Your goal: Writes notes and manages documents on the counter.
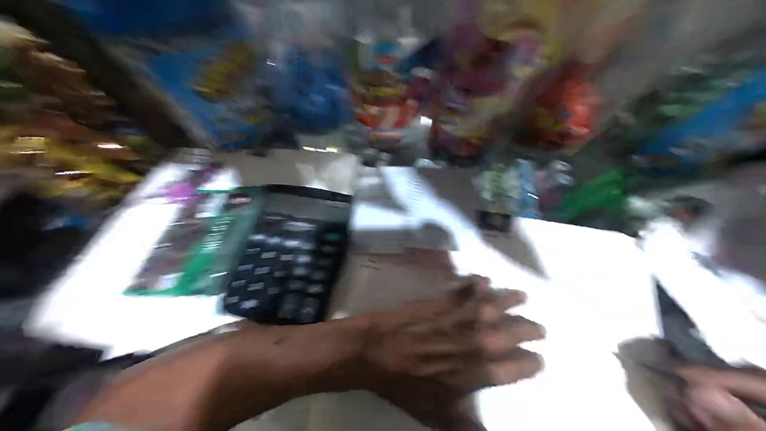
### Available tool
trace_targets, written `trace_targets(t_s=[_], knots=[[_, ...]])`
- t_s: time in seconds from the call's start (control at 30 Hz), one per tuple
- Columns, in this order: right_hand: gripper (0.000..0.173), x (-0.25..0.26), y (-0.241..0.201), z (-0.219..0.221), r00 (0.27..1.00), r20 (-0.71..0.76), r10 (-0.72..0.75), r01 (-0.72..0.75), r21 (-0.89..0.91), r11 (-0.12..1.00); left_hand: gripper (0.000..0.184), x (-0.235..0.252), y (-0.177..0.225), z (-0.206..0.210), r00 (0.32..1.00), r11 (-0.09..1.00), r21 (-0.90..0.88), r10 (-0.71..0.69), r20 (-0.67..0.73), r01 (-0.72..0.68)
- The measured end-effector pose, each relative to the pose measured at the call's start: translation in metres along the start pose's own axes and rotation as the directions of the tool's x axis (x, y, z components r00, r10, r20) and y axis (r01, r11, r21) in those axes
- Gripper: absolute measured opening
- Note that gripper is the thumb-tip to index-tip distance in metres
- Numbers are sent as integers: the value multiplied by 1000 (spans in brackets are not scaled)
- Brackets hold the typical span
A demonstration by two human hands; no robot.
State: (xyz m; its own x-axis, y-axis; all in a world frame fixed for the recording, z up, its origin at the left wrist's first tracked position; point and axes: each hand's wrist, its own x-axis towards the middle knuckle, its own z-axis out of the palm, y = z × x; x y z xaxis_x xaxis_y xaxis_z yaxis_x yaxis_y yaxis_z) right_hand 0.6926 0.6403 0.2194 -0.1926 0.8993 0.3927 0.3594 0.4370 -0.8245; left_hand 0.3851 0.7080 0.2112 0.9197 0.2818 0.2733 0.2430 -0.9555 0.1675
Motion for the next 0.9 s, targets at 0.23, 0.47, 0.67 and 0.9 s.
trace_targets(t_s=[0.23, 0.47, 0.67, 0.9], knots=[[10, -10, 12, -4, 979, -201, 27, -20, 35, 999, 73, -2, -9, 11, 999, 995, -84, 53, -2, -53], [9, -13, 11, -7, 974, -220, 51, -46, 26, 999, 73, 1, -10, 9, 997, 992, -104, 76, 25, -73], [10, -14, 11, -4, 985, -173, 26, -21, 30, 999, 71, 1, -10, 7, 996, 991, -117, 75, 43, -70], [10, -15, 13, -2, 990, -140, 16, -13, 24, 1000, 74, 1, -9, 9, 997, 992, -113, 61, 44, -56]])
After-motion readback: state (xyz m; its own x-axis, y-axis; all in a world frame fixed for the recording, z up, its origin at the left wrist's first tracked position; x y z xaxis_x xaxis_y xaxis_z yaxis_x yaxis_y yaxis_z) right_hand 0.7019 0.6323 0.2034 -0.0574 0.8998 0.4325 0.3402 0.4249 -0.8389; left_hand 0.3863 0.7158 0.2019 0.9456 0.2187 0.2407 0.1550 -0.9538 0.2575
